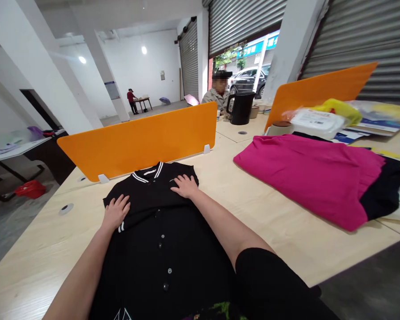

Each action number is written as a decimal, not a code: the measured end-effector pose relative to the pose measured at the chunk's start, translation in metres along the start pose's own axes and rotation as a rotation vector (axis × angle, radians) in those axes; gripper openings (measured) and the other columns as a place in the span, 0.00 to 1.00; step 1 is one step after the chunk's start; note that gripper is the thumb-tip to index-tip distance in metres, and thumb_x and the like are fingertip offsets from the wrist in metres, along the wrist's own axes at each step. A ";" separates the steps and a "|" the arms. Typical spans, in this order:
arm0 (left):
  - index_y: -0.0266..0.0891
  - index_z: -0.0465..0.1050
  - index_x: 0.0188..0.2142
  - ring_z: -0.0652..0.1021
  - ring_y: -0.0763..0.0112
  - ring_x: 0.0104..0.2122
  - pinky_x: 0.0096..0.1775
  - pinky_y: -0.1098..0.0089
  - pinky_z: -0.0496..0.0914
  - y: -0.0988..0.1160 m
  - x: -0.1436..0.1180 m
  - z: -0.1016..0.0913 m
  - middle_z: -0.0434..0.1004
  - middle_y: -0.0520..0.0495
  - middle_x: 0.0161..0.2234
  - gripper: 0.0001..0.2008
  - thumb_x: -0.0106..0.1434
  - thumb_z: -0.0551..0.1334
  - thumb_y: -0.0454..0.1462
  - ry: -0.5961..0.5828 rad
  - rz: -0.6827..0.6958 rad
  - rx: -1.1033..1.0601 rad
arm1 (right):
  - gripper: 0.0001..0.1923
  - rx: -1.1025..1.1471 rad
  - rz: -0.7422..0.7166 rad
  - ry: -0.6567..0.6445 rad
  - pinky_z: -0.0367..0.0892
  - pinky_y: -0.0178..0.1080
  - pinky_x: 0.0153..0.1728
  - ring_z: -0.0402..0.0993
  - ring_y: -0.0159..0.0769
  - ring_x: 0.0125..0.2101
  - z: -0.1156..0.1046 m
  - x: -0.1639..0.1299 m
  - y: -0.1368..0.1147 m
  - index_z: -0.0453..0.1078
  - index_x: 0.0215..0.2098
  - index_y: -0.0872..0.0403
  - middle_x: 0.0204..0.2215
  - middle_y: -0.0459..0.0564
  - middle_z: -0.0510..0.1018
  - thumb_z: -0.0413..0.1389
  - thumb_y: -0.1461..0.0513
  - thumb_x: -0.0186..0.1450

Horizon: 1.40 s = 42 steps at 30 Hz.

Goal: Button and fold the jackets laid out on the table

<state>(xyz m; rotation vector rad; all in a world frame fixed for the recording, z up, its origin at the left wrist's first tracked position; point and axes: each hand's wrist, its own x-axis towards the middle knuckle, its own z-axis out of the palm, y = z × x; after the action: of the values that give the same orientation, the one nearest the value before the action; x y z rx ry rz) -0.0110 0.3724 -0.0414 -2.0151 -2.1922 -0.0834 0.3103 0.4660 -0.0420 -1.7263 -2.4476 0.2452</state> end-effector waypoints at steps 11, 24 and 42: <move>0.46 0.57 0.63 0.58 0.44 0.61 0.55 0.42 0.59 0.007 -0.006 -0.011 0.54 0.46 0.65 0.26 0.68 0.45 0.47 -0.019 0.007 0.050 | 0.31 -0.173 0.061 0.128 0.33 0.69 0.58 0.40 0.54 0.65 -0.014 -0.004 0.004 0.56 0.65 0.52 0.65 0.56 0.53 0.38 0.47 0.69; 0.50 0.53 0.64 0.53 0.48 0.64 0.59 0.41 0.51 0.018 -0.041 -0.004 0.50 0.49 0.67 0.26 0.68 0.44 0.49 -0.041 0.137 0.038 | 0.31 -0.162 -0.303 0.190 0.43 0.65 0.59 0.50 0.54 0.63 0.020 -0.057 -0.011 0.55 0.65 0.48 0.64 0.52 0.57 0.37 0.45 0.69; 0.43 0.62 0.59 0.56 0.56 0.64 0.61 0.51 0.53 0.050 -0.253 -0.045 0.57 0.44 0.64 0.24 0.67 0.49 0.47 -0.053 0.323 -0.239 | 0.26 0.114 -0.394 0.028 0.45 0.58 0.61 0.48 0.48 0.64 -0.004 -0.198 -0.007 0.62 0.61 0.50 0.65 0.53 0.57 0.44 0.50 0.69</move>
<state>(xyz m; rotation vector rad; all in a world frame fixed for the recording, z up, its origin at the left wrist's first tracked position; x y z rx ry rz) 0.0621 0.1212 -0.0401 -2.5019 -1.9321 -0.2659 0.3711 0.2773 -0.0402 -1.1630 -2.6263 0.3034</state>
